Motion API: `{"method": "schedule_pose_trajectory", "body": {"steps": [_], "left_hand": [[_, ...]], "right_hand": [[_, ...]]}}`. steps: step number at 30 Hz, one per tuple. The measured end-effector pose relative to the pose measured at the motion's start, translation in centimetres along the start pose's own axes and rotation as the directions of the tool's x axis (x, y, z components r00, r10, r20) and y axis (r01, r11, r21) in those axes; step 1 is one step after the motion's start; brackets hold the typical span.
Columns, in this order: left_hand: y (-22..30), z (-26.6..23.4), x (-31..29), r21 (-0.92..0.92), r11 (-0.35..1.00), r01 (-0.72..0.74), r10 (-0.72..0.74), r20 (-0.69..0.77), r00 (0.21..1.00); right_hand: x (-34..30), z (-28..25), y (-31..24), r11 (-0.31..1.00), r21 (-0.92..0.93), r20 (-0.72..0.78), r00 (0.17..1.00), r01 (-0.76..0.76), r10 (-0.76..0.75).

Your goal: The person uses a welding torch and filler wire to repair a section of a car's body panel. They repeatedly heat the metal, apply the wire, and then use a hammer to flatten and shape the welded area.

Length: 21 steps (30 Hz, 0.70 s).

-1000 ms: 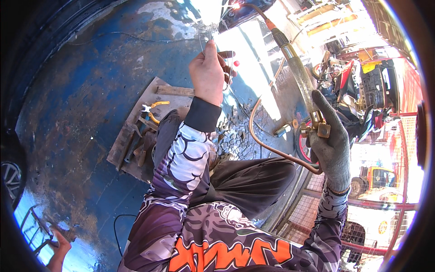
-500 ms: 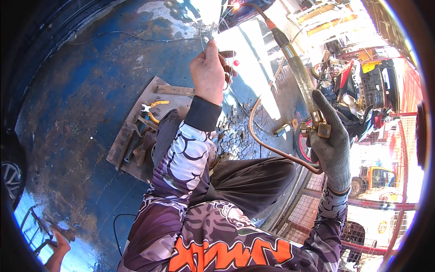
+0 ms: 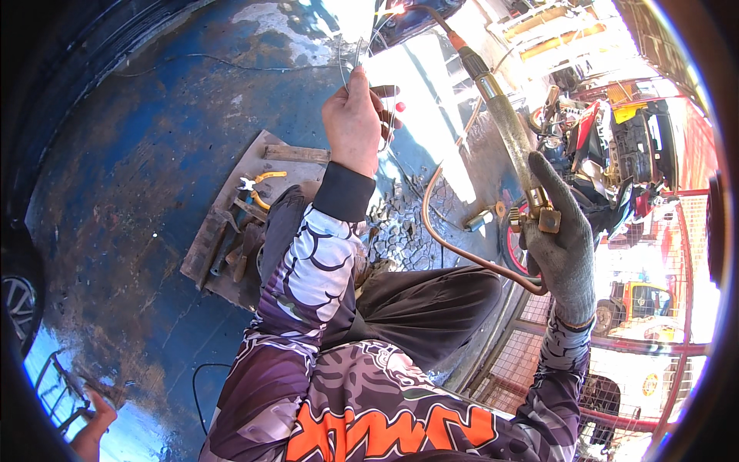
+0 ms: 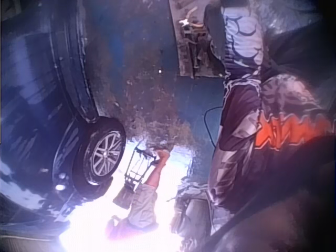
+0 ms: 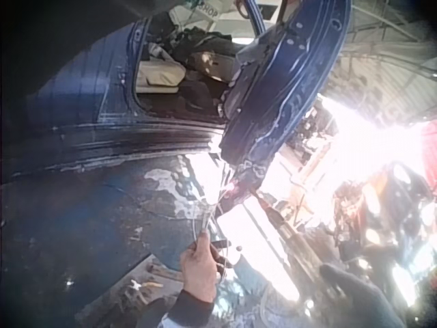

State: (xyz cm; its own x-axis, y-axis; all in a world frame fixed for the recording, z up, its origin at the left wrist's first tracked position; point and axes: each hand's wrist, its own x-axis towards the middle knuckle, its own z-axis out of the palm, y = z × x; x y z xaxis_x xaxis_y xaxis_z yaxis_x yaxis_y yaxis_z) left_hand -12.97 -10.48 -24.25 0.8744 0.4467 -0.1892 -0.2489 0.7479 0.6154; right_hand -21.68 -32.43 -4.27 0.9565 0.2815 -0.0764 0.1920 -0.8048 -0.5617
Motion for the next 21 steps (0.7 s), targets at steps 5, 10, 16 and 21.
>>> {"method": "schedule_pose_trajectory", "body": {"steps": [5,10,16,21], "left_hand": [[-0.03,0.01,0.02,0.006,1.0,-0.005,0.005,0.003,1.0],[-0.05,0.04,0.03,0.006,1.0,-0.006,0.006,0.001,1.0],[-0.03,0.01,0.05,0.004,1.0,-0.01,0.01,0.002,1.0],[-0.04,0.05,0.04,-0.007,1.0,-0.003,0.003,-0.001,1.0]], "right_hand": [[0.0,0.15,-0.01,1.0,-0.006,-0.011,1.0,0.003,-0.003],[-0.09,-0.05,-0.09,1.0,0.005,0.002,1.0,-0.005,0.005],[-0.19,-0.2,-0.14,1.0,0.016,0.014,1.0,-0.008,0.008],[-0.14,-0.2,-0.09,1.0,0.023,0.018,1.0,-0.01,0.01]]}}
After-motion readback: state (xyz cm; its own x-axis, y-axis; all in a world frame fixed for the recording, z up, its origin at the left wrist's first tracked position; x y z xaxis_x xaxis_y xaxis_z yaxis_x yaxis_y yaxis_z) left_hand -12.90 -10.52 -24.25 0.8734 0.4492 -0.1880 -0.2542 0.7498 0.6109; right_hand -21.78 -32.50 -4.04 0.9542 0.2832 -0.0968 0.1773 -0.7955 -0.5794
